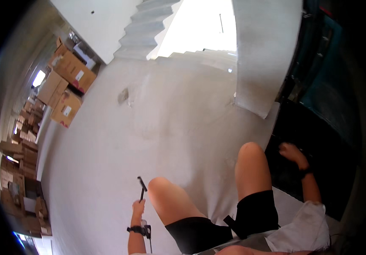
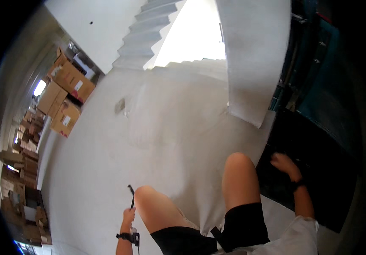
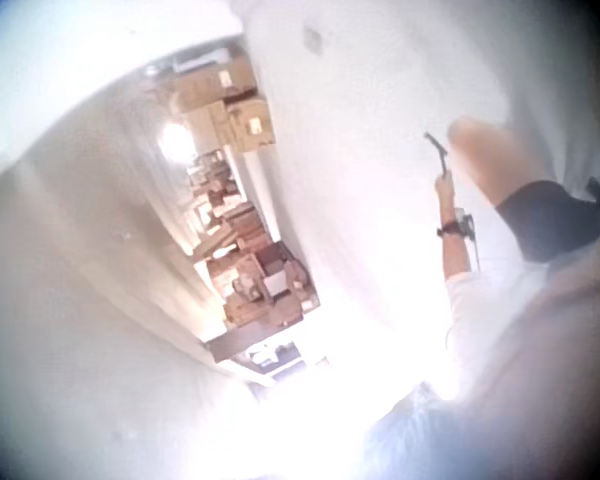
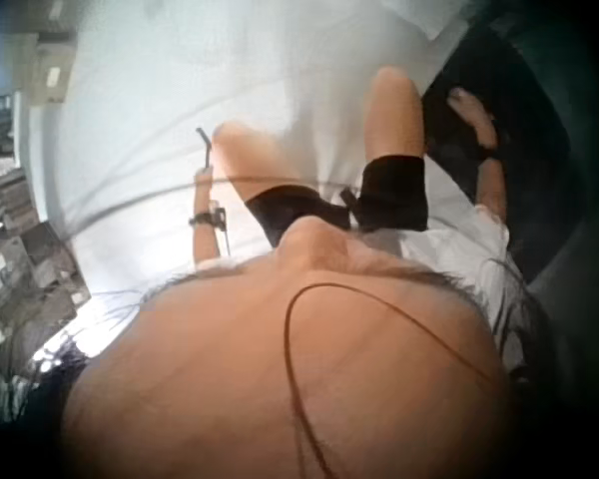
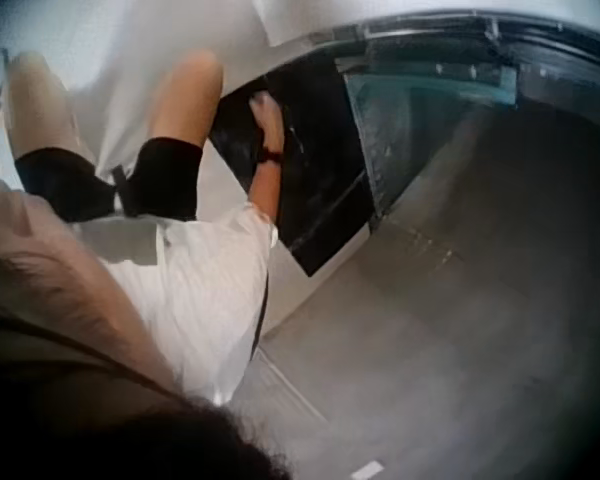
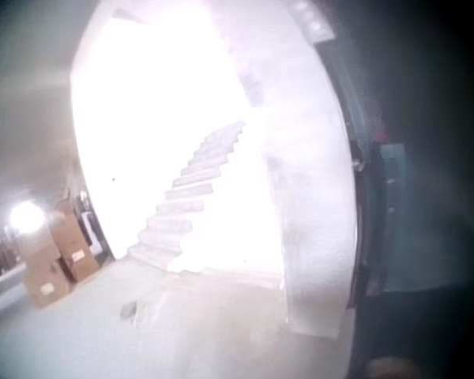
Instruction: The person scrapes a concrete floor with a metal scraper, removing debris and smoothing the surface. They work in a crouched position, moving the scraper across the floor and occasionally adjusting their position.
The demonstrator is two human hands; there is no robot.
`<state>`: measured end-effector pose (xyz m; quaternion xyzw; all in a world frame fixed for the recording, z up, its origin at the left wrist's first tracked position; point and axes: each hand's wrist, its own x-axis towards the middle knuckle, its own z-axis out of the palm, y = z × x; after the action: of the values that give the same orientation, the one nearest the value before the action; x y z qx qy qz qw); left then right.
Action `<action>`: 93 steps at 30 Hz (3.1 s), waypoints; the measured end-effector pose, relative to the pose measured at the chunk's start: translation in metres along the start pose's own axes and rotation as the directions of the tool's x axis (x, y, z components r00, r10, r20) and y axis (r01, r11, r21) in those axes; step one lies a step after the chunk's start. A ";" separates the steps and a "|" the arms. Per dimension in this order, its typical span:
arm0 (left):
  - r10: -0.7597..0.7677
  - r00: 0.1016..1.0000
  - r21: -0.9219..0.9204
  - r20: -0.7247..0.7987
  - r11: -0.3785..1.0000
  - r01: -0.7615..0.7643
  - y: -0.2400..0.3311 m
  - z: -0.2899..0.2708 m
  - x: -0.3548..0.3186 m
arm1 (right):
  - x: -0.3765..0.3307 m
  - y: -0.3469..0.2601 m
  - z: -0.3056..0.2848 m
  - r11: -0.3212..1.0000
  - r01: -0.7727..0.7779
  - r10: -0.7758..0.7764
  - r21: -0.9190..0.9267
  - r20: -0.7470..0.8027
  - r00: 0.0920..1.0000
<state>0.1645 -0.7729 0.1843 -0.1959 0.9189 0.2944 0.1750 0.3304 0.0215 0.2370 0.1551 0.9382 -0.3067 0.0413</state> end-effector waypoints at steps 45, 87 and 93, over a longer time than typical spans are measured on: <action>0.014 0.916 -0.560 0.401 0.795 0.233 -0.050 0.089 0.025 | -0.099 -0.082 0.231 0.884 -0.425 0.308 0.196 0.441 0.843; 0.545 0.092 -0.133 0.833 0.359 -0.924 0.376 0.274 0.057 | 0.216 -0.100 0.133 0.677 0.700 -0.668 0.227 0.589 0.455; 0.540 0.075 -0.175 0.839 0.397 -0.901 0.411 0.277 0.058 | 0.209 -0.110 0.141 0.665 0.669 -0.706 0.331 0.569 0.421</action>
<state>-0.0188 -0.3113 0.1413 0.4986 0.7285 0.2002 0.4250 0.0945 -0.0898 0.1487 -0.3587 0.8312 -0.3542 0.2346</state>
